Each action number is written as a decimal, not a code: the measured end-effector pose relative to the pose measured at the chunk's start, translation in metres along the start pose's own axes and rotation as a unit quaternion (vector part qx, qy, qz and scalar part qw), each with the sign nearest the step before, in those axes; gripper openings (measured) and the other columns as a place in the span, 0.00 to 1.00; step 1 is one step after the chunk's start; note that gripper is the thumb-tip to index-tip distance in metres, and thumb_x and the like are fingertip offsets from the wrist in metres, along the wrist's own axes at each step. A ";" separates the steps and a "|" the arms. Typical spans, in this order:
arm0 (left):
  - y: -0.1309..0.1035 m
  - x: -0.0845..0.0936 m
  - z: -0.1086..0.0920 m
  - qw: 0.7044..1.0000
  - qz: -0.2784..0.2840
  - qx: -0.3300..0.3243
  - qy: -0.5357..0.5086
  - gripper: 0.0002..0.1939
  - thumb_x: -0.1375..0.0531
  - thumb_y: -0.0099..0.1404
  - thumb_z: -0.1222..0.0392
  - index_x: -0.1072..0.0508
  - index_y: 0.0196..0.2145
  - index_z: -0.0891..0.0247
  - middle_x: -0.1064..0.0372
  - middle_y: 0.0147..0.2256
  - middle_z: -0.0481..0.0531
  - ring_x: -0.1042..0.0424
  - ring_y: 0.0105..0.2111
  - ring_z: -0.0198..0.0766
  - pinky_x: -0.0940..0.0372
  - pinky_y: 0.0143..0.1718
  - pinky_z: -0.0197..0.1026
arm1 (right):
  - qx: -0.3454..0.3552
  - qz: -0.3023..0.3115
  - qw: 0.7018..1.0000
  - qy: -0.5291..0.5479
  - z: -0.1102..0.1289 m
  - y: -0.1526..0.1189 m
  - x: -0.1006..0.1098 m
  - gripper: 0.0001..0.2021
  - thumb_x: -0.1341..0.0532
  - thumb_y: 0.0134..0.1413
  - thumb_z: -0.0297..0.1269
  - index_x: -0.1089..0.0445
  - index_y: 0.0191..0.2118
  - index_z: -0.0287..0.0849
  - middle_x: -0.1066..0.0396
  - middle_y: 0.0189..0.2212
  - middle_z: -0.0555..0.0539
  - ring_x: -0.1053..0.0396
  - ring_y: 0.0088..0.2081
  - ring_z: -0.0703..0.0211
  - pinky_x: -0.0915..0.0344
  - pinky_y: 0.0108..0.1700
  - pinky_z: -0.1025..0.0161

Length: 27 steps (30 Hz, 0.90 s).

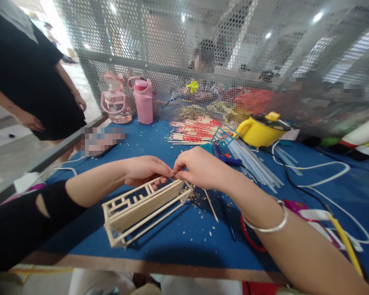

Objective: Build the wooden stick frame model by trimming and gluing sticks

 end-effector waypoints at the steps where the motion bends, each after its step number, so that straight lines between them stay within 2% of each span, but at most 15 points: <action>1: 0.000 0.000 -0.002 1.000 -0.005 0.000 0.014 0.08 0.39 0.53 0.68 0.29 0.18 0.70 0.38 0.14 0.46 0.41 0.14 0.26 0.45 0.17 0.31 | -0.001 -0.006 1.000 -0.002 0.001 0.000 0.000 0.07 0.41 0.50 0.28 0.25 0.30 0.42 0.24 0.30 0.49 0.29 0.33 0.60 0.37 0.36 0.65; 3: -0.003 0.002 -0.011 0.998 -0.014 -0.017 0.052 0.10 0.41 0.54 0.68 0.29 0.17 0.69 0.39 0.13 0.45 0.43 0.13 0.26 0.47 0.17 0.32 | 0.002 -0.032 0.999 -0.003 0.003 -0.001 0.005 0.07 0.42 0.52 0.30 0.26 0.31 0.41 0.25 0.29 0.48 0.30 0.32 0.61 0.38 0.35 0.65; 6: -0.014 0.004 -0.047 0.980 -0.031 -0.109 0.164 0.08 0.40 0.54 0.69 0.28 0.18 0.67 0.40 0.14 0.45 0.43 0.14 0.28 0.47 0.18 0.33 | 0.006 -0.108 0.994 -0.014 0.005 -0.005 0.020 0.07 0.43 0.56 0.33 0.28 0.32 0.40 0.27 0.30 0.47 0.32 0.33 0.60 0.39 0.36 0.64; 8: -0.025 0.004 -0.074 0.943 -0.065 -0.188 0.268 0.07 0.38 0.53 0.68 0.26 0.19 0.66 0.38 0.15 0.46 0.41 0.15 0.29 0.48 0.19 0.33 | 0.006 -0.171 0.985 -0.017 0.006 -0.012 0.031 0.07 0.43 0.57 0.33 0.29 0.34 0.40 0.27 0.33 0.46 0.32 0.36 0.59 0.39 0.39 0.63; 10: -0.034 -0.001 -0.091 0.882 -0.117 -0.266 0.372 0.06 0.37 0.52 0.68 0.26 0.19 0.65 0.38 0.16 0.47 0.41 0.18 0.31 0.48 0.22 0.33 | 0.002 -0.221 0.975 0.001 0.004 -0.024 0.036 0.06 0.44 0.58 0.33 0.30 0.35 0.41 0.27 0.37 0.45 0.32 0.40 0.58 0.38 0.44 0.62; 11: -0.038 -0.006 -0.093 0.843 -0.144 -0.302 0.420 0.06 0.37 0.52 0.68 0.25 0.19 0.64 0.39 0.16 0.46 0.41 0.20 0.32 0.48 0.24 0.34 | -0.003 -0.238 0.971 0.018 0.001 -0.032 0.035 0.06 0.45 0.58 0.33 0.30 0.35 0.42 0.28 0.39 0.46 0.32 0.42 0.58 0.39 0.46 0.61; 13: -0.041 -0.016 -0.085 0.749 -0.211 -0.376 0.503 0.08 0.39 0.54 0.70 0.25 0.20 0.62 0.38 0.18 0.48 0.39 0.24 0.35 0.46 0.29 0.35 | -0.026 -0.259 0.964 0.057 -0.008 -0.047 0.026 0.07 0.45 0.59 0.34 0.31 0.34 0.43 0.28 0.41 0.46 0.32 0.44 0.57 0.39 0.48 0.60; 14: -0.037 -0.020 -0.073 0.713 -0.235 -0.382 0.539 0.09 0.41 0.56 0.70 0.25 0.21 0.62 0.36 0.20 0.51 0.37 0.26 0.38 0.44 0.31 0.37 | -0.042 -0.263 0.961 0.075 -0.013 -0.054 0.020 0.07 0.45 0.59 0.34 0.31 0.33 0.43 0.28 0.41 0.46 0.32 0.44 0.57 0.38 0.47 0.60; 15: -0.031 -0.022 -0.059 0.688 -0.253 -0.378 0.565 0.10 0.43 0.58 0.70 0.24 0.24 0.63 0.35 0.23 0.54 0.36 0.29 0.41 0.42 0.34 0.39 | -0.060 -0.260 0.959 0.090 -0.019 -0.060 0.011 0.07 0.45 0.59 0.35 0.31 0.32 0.43 0.28 0.40 0.46 0.31 0.43 0.57 0.38 0.47 0.60; 18: -0.013 -0.024 -0.023 0.665 -0.266 -0.361 0.598 0.11 0.46 0.62 0.67 0.23 0.34 0.64 0.30 0.31 0.61 0.34 0.38 0.47 0.41 0.43 0.45 | -0.116 -0.226 0.961 0.109 -0.029 -0.073 -0.015 0.07 0.45 0.58 0.35 0.31 0.31 0.43 0.27 0.34 0.47 0.31 0.37 0.58 0.38 0.41 0.61; 20: -0.015 -0.023 -0.014 0.650 -0.274 -0.381 0.598 0.13 0.47 0.64 0.62 0.26 0.44 0.64 0.29 0.39 0.64 0.35 0.43 0.49 0.44 0.50 0.50 | -0.133 -0.191 0.964 0.130 -0.024 -0.076 -0.031 0.07 0.45 0.57 0.34 0.31 0.31 0.43 0.27 0.31 0.49 0.32 0.34 0.59 0.38 0.38 0.63; 22: -0.024 -0.018 -0.014 0.624 -0.297 -0.401 0.601 0.18 0.46 0.65 0.56 0.31 0.52 0.62 0.30 0.47 0.62 0.36 0.49 0.49 0.53 0.58 0.56 | -0.121 -0.143 0.965 0.181 -0.010 -0.073 -0.049 0.07 0.44 0.56 0.33 0.31 0.31 0.43 0.27 0.30 0.50 0.32 0.33 0.60 0.39 0.37 0.64; 24: -0.033 -0.007 -0.014 0.596 -0.329 -0.389 0.621 0.20 0.45 0.64 0.54 0.32 0.53 0.61 0.31 0.49 0.59 0.35 0.50 0.49 0.60 0.61 0.59 | -0.095 -0.096 0.960 0.247 0.008 -0.066 -0.069 0.06 0.43 0.55 0.33 0.31 0.30 0.43 0.26 0.31 0.50 0.31 0.34 0.60 0.38 0.38 0.65; 25: -0.034 0.000 -0.014 0.586 -0.339 -0.370 0.637 0.18 0.45 0.64 0.55 0.31 0.51 0.61 0.29 0.48 0.59 0.34 0.49 0.49 0.58 0.60 0.58 | -0.086 -0.086 0.954 0.275 0.014 -0.062 -0.077 0.05 0.43 0.54 0.32 0.31 0.29 0.42 0.26 0.32 0.50 0.30 0.35 0.60 0.37 0.39 0.64; 27: -0.033 0.010 -0.011 0.575 -0.336 -0.339 0.664 0.16 0.47 0.65 0.57 0.28 0.48 0.63 0.26 0.43 0.59 0.30 0.45 0.48 0.47 0.56 0.55 | -0.084 -0.100 0.941 0.313 0.016 -0.055 -0.088 0.04 0.41 0.51 0.31 0.31 0.27 0.42 0.25 0.33 0.49 0.29 0.38 0.58 0.37 0.42 0.64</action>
Point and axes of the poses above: each hand's wrist, its own y-axis towards the middle knuckle, its own x-axis out of the back of the hand, z = x × y, the point moved 8 cm from there along y, towards the middle knuckle
